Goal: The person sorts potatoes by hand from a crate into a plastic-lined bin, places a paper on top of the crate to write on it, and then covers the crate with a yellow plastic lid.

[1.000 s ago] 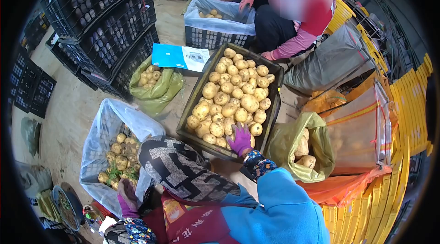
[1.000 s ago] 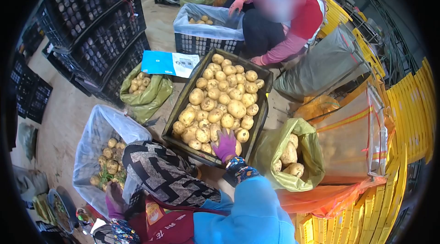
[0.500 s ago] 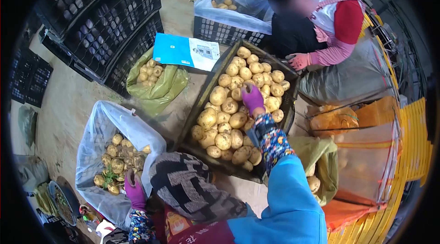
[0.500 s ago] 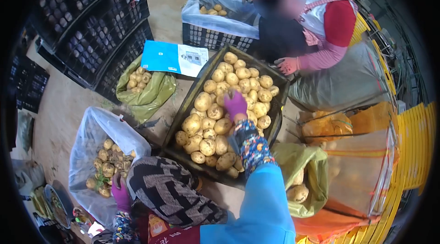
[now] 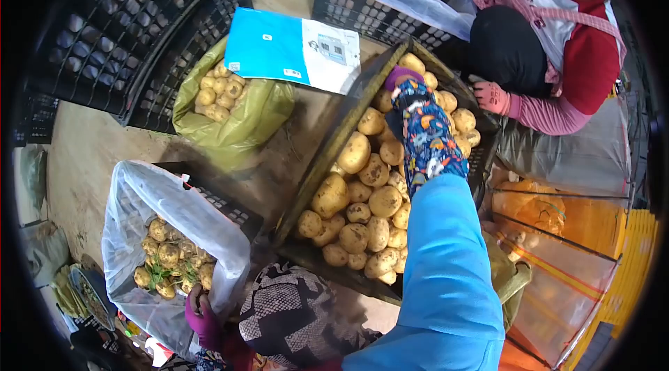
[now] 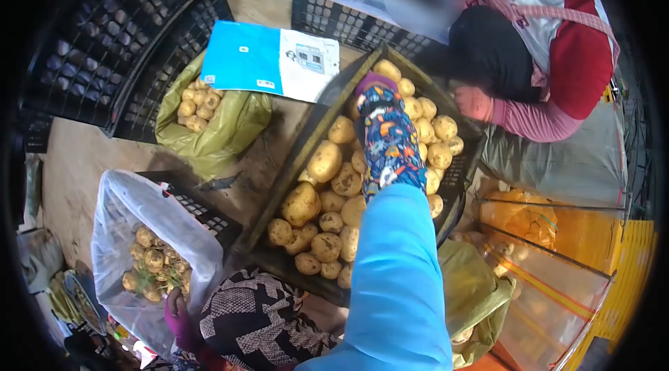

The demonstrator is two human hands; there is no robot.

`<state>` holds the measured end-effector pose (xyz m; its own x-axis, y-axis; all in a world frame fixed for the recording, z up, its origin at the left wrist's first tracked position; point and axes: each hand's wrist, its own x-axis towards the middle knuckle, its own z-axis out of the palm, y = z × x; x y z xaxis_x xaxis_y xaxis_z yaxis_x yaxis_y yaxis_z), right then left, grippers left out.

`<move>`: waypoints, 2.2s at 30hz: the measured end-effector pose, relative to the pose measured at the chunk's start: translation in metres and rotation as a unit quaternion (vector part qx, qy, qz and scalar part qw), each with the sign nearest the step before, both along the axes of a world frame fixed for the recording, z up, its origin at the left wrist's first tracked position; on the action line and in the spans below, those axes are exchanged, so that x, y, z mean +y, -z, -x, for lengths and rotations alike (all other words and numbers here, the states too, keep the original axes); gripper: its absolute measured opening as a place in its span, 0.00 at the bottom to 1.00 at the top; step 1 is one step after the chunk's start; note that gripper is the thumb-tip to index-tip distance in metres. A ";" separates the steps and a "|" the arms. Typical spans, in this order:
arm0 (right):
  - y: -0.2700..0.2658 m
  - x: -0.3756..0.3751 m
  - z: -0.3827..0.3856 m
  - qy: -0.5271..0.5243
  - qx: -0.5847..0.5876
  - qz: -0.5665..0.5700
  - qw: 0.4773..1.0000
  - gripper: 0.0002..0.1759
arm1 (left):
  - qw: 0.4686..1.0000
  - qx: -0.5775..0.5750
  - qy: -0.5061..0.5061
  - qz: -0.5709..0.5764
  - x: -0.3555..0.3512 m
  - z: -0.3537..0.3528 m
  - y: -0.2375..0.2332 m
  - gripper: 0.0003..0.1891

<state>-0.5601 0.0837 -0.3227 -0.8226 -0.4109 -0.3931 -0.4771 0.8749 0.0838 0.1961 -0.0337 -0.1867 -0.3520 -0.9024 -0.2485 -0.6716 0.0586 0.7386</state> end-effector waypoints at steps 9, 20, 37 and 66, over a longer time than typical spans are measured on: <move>-0.069 0.063 -0.094 0.135 -0.033 0.196 0.971 0.34 | 1.000 -0.024 -0.004 -0.012 0.002 -0.004 0.001 0.16; -0.062 0.063 -0.043 0.026 0.271 0.251 0.929 0.19 | 1.000 -0.001 -0.008 -0.024 -0.002 -0.007 0.008 0.15; -0.005 0.085 0.013 -0.099 0.124 0.228 0.961 0.19 | 0.972 -0.104 0.124 0.172 -0.002 -0.007 0.000 0.17; -0.116 -0.278 -0.670 -0.643 -0.305 -0.177 0.680 0.29 | 0.804 0.543 -0.228 0.086 -0.145 -0.206 -0.155 0.24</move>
<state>0.1097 -0.1938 -0.2068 0.4868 -0.4276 -0.7617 -0.8695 -0.3210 -0.3755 0.4019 -0.1783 -0.0317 0.1000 -0.9871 0.1251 0.3829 0.1542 0.9108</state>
